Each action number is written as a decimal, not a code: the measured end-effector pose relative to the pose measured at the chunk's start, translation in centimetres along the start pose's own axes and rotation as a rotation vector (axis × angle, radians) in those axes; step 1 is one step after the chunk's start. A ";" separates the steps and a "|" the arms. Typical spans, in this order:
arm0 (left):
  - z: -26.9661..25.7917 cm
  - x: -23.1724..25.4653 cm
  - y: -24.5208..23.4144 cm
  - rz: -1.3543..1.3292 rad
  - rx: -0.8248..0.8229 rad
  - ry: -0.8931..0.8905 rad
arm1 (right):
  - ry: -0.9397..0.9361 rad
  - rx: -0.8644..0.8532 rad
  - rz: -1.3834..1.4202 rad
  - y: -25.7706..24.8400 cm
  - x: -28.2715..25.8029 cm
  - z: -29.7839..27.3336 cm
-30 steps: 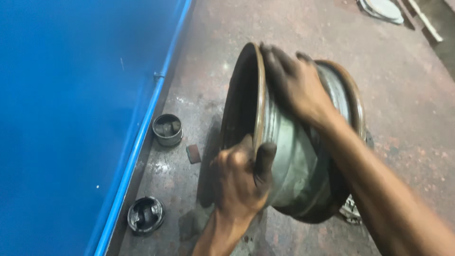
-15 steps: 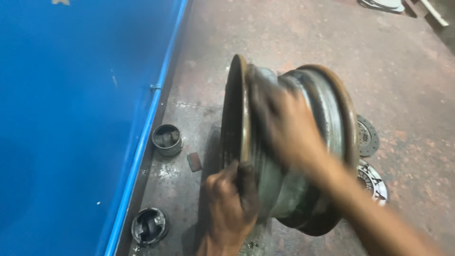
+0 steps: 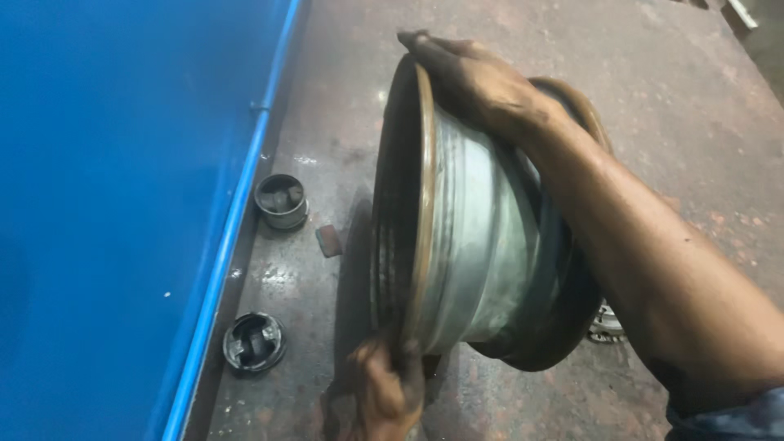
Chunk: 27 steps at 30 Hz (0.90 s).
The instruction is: The person scrubs a large cylindrical metal part with a small abrasive block, rotating it to clean the sides and edges. The person then wipes the part with a cloth to remove residue.
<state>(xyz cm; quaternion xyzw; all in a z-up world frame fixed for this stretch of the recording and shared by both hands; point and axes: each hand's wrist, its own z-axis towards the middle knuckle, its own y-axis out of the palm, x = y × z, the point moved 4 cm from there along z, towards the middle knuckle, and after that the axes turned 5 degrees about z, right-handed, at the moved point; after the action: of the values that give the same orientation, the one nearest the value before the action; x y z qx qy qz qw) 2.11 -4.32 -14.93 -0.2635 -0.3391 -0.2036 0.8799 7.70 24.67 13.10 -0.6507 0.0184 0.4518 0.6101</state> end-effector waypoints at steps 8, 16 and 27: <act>11.5 8.7 -5.0 0.257 0.169 0.440 | -0.502 0.083 -0.207 6.8 -10.0 -15.6; 15.7 8.9 -4.8 -0.025 -0.002 0.480 | -0.108 0.122 -0.192 3.6 -7.5 -7.5; 15.6 8.5 -4.2 -0.203 -0.245 0.109 | 0.468 0.005 0.041 1.6 -5.2 -2.8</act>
<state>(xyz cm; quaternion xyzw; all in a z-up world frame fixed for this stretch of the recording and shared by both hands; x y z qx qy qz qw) -1.95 0.26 2.21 -0.3218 -0.2885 -0.3451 0.8331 5.29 19.19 14.61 -0.7357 0.1736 0.3010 0.5814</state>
